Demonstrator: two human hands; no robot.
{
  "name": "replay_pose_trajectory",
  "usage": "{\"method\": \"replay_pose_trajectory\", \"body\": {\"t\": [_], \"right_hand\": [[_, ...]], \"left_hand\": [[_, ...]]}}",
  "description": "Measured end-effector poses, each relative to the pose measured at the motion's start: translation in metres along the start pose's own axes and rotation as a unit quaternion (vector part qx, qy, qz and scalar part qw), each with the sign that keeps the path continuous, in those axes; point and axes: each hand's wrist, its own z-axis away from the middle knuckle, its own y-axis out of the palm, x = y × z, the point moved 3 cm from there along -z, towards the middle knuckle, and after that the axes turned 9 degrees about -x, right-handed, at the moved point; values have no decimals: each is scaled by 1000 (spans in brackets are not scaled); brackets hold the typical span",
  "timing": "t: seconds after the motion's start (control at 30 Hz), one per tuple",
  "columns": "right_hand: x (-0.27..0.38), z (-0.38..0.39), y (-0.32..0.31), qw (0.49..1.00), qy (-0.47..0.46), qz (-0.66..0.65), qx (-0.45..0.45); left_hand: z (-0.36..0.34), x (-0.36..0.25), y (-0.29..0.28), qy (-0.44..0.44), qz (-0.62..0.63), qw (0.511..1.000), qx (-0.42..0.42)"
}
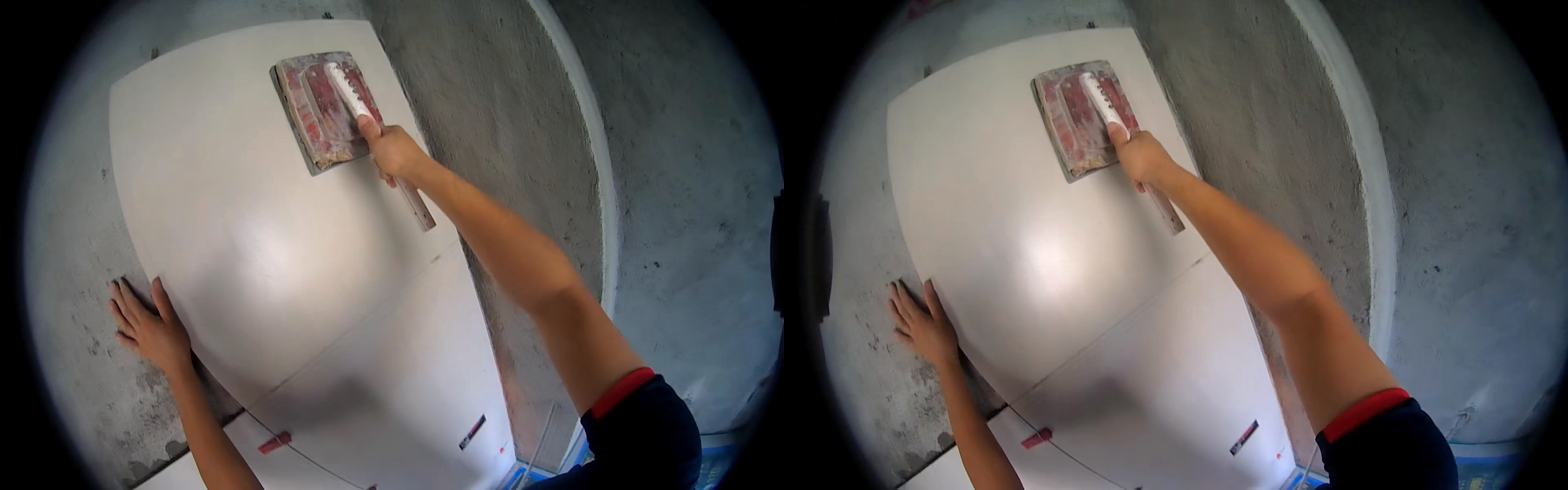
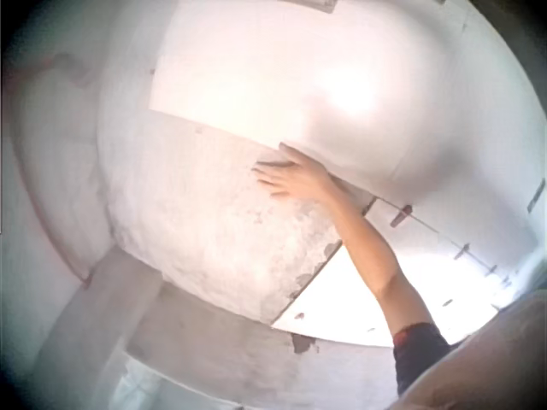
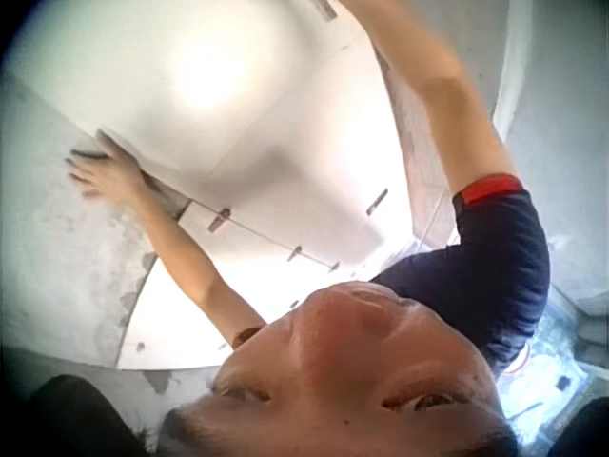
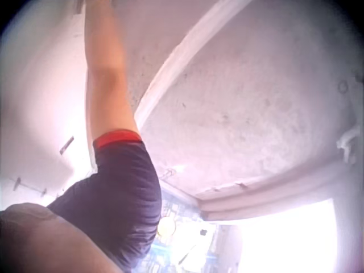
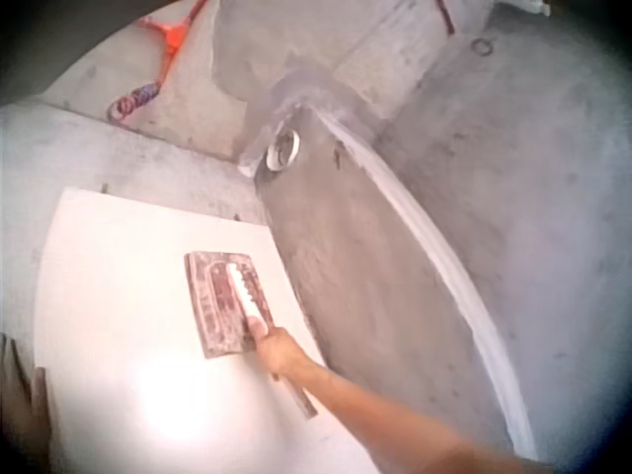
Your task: The person applies mortar to a concrete wall using a trowel, positions a large ceramic tile against the wall, and presses it firmly into place using their hands and a float.
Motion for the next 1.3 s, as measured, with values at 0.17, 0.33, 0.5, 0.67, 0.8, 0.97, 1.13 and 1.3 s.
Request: {"method": "replay_pose_trajectory", "body": {"t": [0.17,0.33,0.5,0.67,0.8,0.97,1.13,1.3], "right_hand": [[-25,21,-5,996,49,-57,53],[-40,69,-16,983,99,-134,79],[-6,145,-41,986,91,-136,23],[-28,202,-46,971,-119,-203,-45],[-75,182,14,992,-64,87,64],[-55,170,18,987,-63,85,118],[-7,192,-8,963,-244,-55,101],[-62,157,28,947,-202,210,133]], "left_hand": [[-12,-14,5,8,36,999,39],[42,-6,-41,54,123,984,119],[63,15,-93,55,115,943,307],[77,11,-108,42,134,931,336],[75,2,-107,24,129,937,324],[80,2,-102,30,102,941,323],[69,0,-108,25,72,943,323],[70,0,-111,20,82,940,330]]}}
